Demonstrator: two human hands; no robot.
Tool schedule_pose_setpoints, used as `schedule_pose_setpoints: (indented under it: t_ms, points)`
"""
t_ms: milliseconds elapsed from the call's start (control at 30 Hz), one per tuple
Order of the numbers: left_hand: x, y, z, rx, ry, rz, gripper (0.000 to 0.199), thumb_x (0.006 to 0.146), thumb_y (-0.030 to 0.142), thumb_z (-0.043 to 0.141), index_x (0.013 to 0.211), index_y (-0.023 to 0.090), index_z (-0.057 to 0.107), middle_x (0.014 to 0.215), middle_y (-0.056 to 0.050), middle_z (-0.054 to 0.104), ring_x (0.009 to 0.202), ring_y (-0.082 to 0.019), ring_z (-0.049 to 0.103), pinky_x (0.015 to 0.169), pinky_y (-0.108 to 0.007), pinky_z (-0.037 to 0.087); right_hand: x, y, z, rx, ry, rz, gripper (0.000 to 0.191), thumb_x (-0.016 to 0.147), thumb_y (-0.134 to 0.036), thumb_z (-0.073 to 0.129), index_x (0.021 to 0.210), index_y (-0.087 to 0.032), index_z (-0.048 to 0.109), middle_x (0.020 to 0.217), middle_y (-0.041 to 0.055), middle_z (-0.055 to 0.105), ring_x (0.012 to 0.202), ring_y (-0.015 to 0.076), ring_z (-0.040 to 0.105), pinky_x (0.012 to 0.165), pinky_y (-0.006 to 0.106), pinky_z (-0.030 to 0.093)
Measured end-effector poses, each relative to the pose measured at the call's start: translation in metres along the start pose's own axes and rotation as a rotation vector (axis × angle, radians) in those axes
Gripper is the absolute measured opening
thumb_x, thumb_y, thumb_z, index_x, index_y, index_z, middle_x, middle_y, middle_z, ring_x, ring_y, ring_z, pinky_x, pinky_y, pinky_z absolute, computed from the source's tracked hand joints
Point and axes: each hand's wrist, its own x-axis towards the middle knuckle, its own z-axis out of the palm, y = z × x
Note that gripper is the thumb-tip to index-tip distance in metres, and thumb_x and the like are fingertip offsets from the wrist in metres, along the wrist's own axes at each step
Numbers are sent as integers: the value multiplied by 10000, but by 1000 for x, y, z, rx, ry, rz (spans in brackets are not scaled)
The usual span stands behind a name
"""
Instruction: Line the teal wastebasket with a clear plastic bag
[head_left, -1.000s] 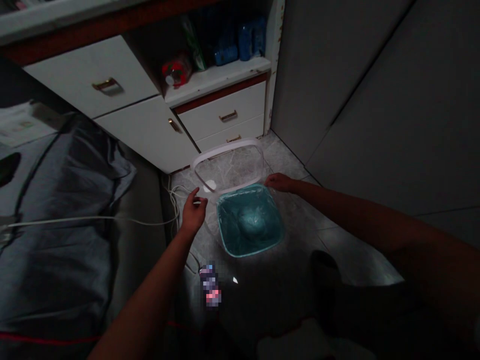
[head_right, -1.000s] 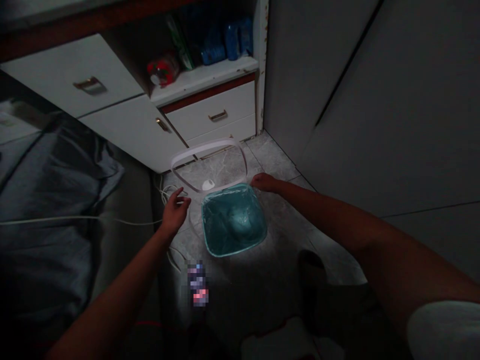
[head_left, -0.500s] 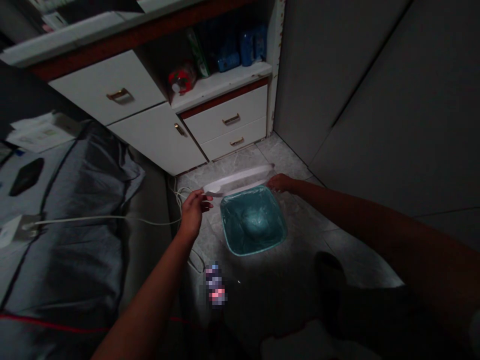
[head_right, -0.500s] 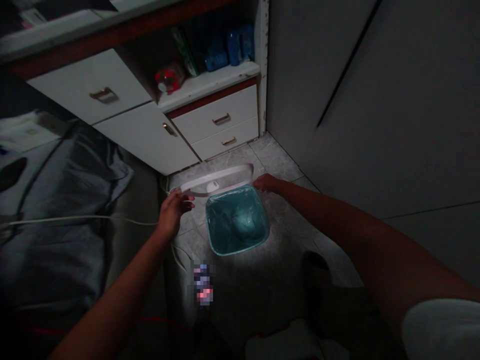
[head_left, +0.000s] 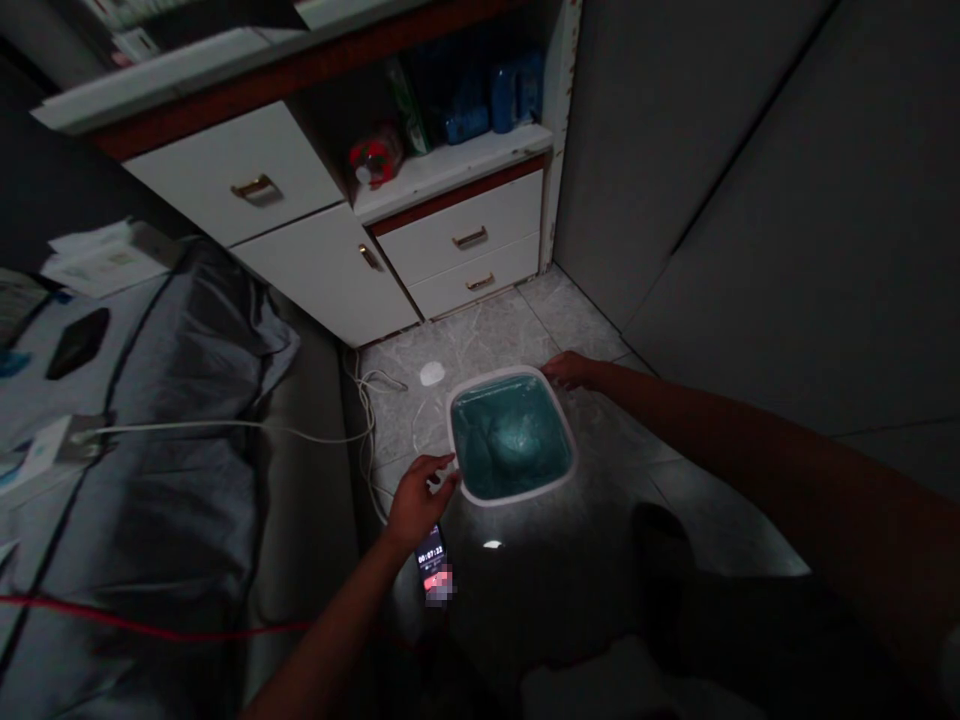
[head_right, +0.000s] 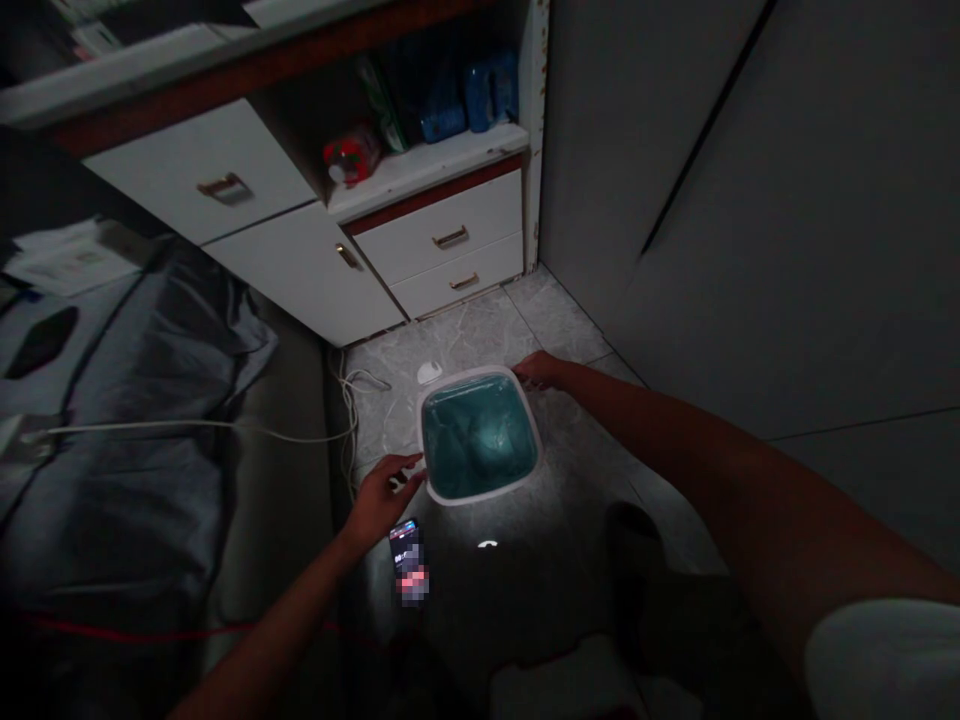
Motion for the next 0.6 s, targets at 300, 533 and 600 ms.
schedule_pose_setpoints:
  t_ms: [300, 533, 600]
  points:
    - [-5, 4, -6, 284, -124, 68, 576, 915, 508, 726, 1430, 260, 659, 1214, -93, 662, 943, -227, 702, 828, -379, 592, -39, -20, -10, -502, 416, -358, 289, 901, -207, 637, 1166, -171, 747, 1139, 114, 746, 1022, 226, 668, 913, 296, 494]
    - [2, 3, -7, 243, -211, -13, 840, 874, 556, 764, 1620, 314, 464, 1223, -90, 633, 972, -251, 713, 889, -420, 587, -74, -22, 82, -759, -237, -584, 229, 873, -235, 737, 1095, -198, 775, 1163, 98, 773, 1113, 282, 686, 997, 342, 496]
    - [3, 0, -8, 223, -237, -27, 853, 874, 574, 762, 1627, 317, 453, 1229, -85, 626, 929, -236, 706, 896, -422, 583, -52, -18, 118, -693, -327, -491, 275, 761, -182, 826, 1032, -174, 780, 1063, 107, 780, 1048, 295, 705, 963, 365, 533]
